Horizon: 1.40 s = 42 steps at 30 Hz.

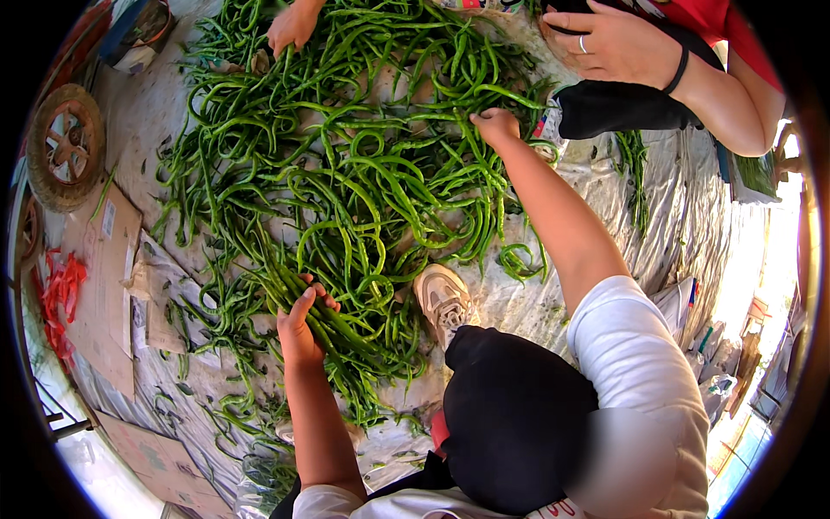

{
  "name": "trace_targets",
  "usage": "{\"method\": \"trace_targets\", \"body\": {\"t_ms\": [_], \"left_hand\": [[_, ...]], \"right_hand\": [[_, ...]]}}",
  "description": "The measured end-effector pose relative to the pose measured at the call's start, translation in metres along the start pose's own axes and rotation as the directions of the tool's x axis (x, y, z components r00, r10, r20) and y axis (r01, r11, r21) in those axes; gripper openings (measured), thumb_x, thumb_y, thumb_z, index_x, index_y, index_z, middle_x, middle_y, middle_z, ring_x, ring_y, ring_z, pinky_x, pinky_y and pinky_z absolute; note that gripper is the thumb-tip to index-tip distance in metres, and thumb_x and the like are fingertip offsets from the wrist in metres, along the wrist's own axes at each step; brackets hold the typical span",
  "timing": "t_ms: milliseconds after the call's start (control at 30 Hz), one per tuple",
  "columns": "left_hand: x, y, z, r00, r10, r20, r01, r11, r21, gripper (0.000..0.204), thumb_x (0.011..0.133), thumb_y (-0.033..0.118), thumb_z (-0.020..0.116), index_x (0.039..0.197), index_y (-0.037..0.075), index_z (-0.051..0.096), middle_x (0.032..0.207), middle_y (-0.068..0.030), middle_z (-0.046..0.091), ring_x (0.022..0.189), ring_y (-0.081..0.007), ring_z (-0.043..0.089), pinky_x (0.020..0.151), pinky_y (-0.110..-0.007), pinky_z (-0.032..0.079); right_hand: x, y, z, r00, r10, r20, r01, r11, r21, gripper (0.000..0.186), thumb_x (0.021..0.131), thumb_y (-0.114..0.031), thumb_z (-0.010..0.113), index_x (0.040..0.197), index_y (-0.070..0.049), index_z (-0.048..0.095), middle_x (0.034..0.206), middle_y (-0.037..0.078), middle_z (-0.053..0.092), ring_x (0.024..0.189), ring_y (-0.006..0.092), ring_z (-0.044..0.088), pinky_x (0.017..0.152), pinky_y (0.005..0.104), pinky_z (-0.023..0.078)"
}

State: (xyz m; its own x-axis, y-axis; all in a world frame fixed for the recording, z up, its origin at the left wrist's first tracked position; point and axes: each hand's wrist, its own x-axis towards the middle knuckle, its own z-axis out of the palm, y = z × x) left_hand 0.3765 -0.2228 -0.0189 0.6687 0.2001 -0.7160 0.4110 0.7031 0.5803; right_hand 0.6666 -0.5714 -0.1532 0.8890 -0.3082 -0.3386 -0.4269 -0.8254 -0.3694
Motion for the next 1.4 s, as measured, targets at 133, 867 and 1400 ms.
{"method": "trace_targets", "body": {"t_ms": [133,867,1400], "left_hand": [[-0.002,0.002,-0.006,0.999,0.04,0.002,-0.04,0.999,0.004,0.03,0.083,0.009,0.061,0.11,0.003,0.049,0.086,-0.0083,0.055,0.073,-0.0213,0.053,0.067,-0.037,0.046],[-0.012,-0.02,0.038,0.992,0.078,0.096,-0.061,0.984,-0.167,0.043,0.078,0.009,0.071,0.114,0.006,0.048,0.096,-0.0066,0.057,0.078,-0.0198,0.058,0.069,-0.035,0.052],[-0.026,0.03,-0.083,0.98,0.125,-0.158,-0.14,0.986,-0.09,0.043,0.077,0.012,0.066,0.117,0.004,0.05,0.093,-0.0063,0.058,0.075,-0.0187,0.058,0.064,-0.034,0.05]], "right_hand": [[-0.023,-0.003,-0.027,0.926,-0.209,0.314,-0.188,0.466,0.865,0.018,0.095,-0.021,0.055,0.1,-0.004,0.058,0.097,0.008,0.065,0.081,0.0155,0.06,0.069,0.0271,0.05],[-0.284,-0.036,-0.028,0.168,-0.925,0.342,0.829,0.32,0.459,0.016,0.08,-0.013,0.065,0.095,-0.009,0.062,0.079,0.006,0.06,0.08,0.0271,0.058,0.07,0.0373,0.049],[-0.167,-0.049,0.007,0.347,-0.929,0.133,0.938,0.345,-0.036,0.024,0.079,-0.007,0.062,0.103,-0.004,0.06,0.107,0.012,0.058,0.104,0.0303,0.053,0.089,0.0401,0.045]]}}
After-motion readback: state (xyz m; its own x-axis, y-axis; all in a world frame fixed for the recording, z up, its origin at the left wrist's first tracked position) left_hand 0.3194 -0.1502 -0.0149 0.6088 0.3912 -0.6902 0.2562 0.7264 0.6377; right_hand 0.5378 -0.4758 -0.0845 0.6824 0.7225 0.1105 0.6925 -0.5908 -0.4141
